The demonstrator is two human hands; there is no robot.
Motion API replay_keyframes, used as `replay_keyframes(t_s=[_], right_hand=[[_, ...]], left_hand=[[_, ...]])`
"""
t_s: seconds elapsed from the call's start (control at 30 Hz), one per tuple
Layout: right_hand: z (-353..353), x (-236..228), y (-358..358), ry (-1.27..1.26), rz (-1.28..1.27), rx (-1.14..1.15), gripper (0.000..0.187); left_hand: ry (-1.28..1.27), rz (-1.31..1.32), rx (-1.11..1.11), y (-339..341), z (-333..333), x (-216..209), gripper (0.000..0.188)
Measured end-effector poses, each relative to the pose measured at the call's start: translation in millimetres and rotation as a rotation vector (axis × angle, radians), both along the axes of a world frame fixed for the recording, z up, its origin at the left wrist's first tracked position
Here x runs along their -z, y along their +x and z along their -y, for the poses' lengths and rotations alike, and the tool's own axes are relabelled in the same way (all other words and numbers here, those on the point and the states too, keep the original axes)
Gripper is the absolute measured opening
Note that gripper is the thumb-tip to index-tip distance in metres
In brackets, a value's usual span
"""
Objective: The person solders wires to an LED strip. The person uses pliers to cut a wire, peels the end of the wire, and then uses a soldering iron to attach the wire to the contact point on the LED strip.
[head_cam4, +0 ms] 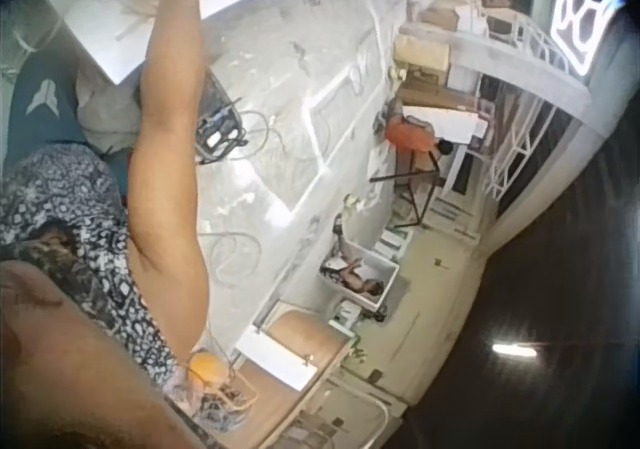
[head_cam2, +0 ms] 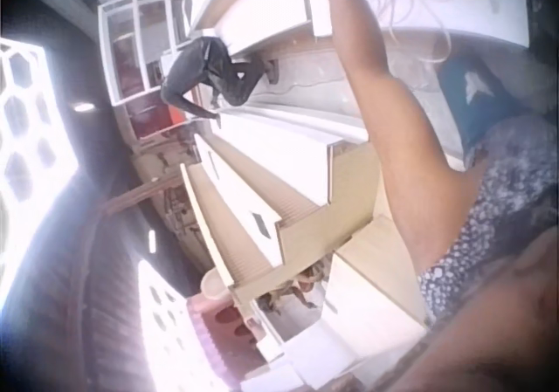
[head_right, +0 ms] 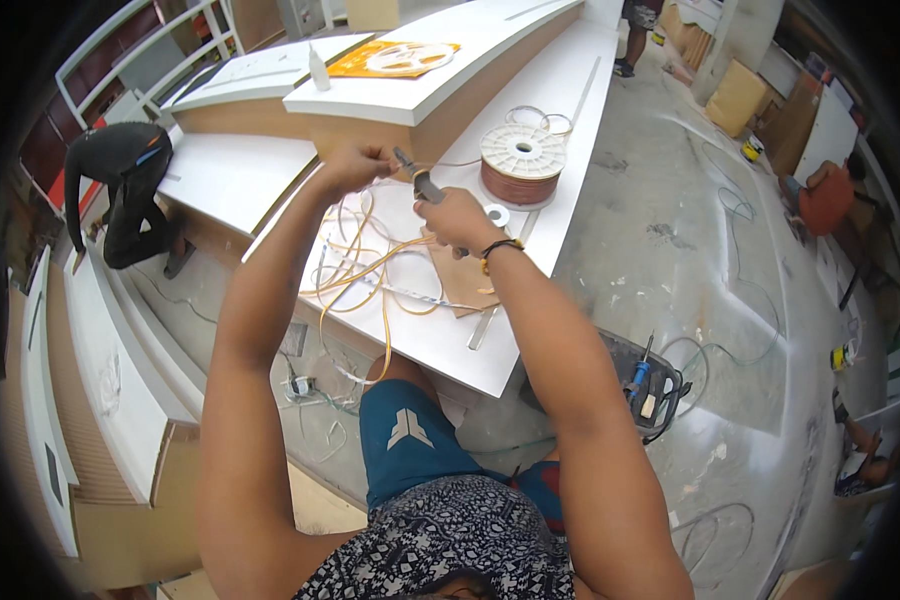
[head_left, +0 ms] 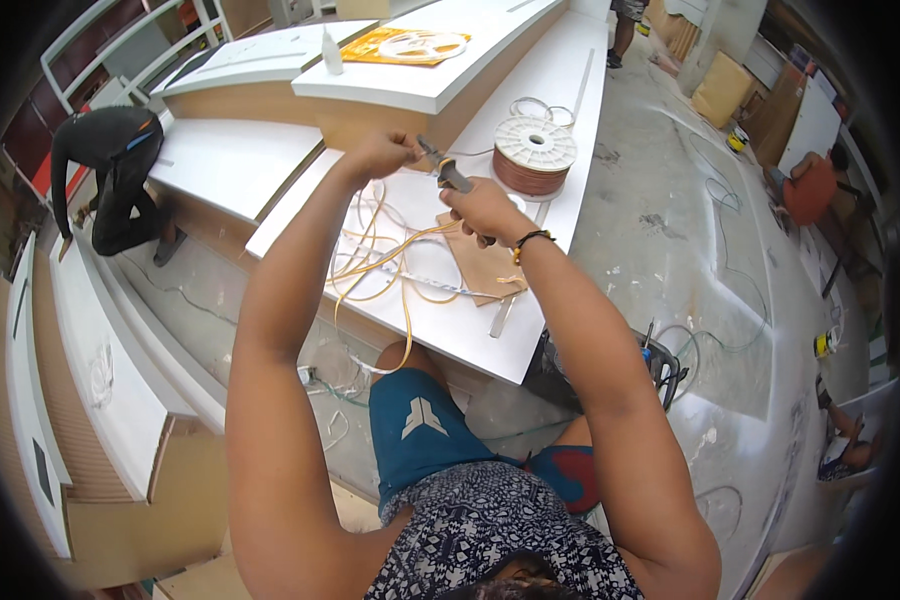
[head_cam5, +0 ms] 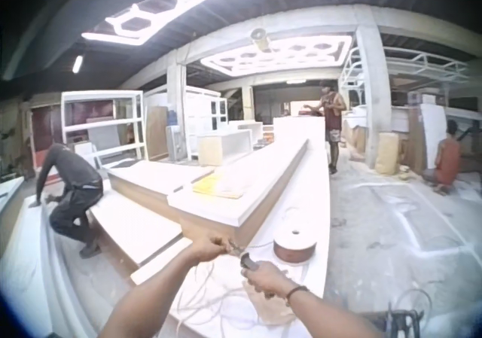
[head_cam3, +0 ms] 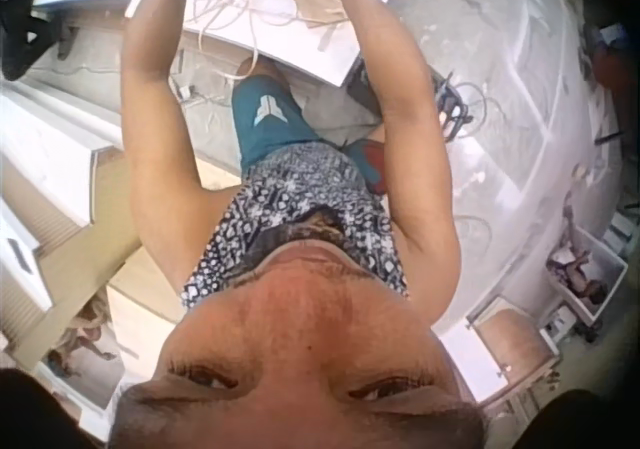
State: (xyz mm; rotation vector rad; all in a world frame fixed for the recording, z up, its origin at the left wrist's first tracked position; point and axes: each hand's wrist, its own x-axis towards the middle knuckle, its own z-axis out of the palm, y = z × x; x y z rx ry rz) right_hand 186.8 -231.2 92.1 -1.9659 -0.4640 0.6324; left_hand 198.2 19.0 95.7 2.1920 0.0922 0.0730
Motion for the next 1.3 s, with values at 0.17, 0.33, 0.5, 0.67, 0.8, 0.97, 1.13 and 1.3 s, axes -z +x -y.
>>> replay_keyframes(t_s=[0.17, 0.33, 0.5, 0.67, 0.8, 0.97, 1.13, 1.3], right_hand=[[70, 25, 6, 0.346, -0.416, 0.025, 0.039], [191, 43, -66, 0.614, -0.621, 0.027, 0.052], [237, 46, -125, 0.192, -0.116, 0.249, 0.059], [238, 27, -165, 0.058, 0.275, 0.253, 0.061], [232, 6, -181, -0.068, 0.721, 0.175, 0.063], [241, -5, -190, -0.195, 0.882, 0.118, 0.073], [245, -9, -186, -0.315, 1.099, 0.121, 0.078], [251, -16, -185, -0.406, 1.205, 0.111, 0.075]], left_hand=[[-0.050, 0.106, -0.066, -43, 32, -18, 0.009], [-0.490, 0.130, -0.036, -126, 65, -23, 0.009], [-0.821, 0.277, 0.046, -164, 103, -20, 0.008], [-0.906, 0.243, 0.181, -202, 147, -6, 0.009], [-0.953, 0.257, 0.163, -217, 200, 11, 0.009], [-0.867, 0.203, 0.076, -229, 230, 11, 0.006], [-0.746, 0.328, 0.119, -231, 233, 14, 0.008], [-0.728, 0.340, 0.136, -234, 235, 12, 0.012]])
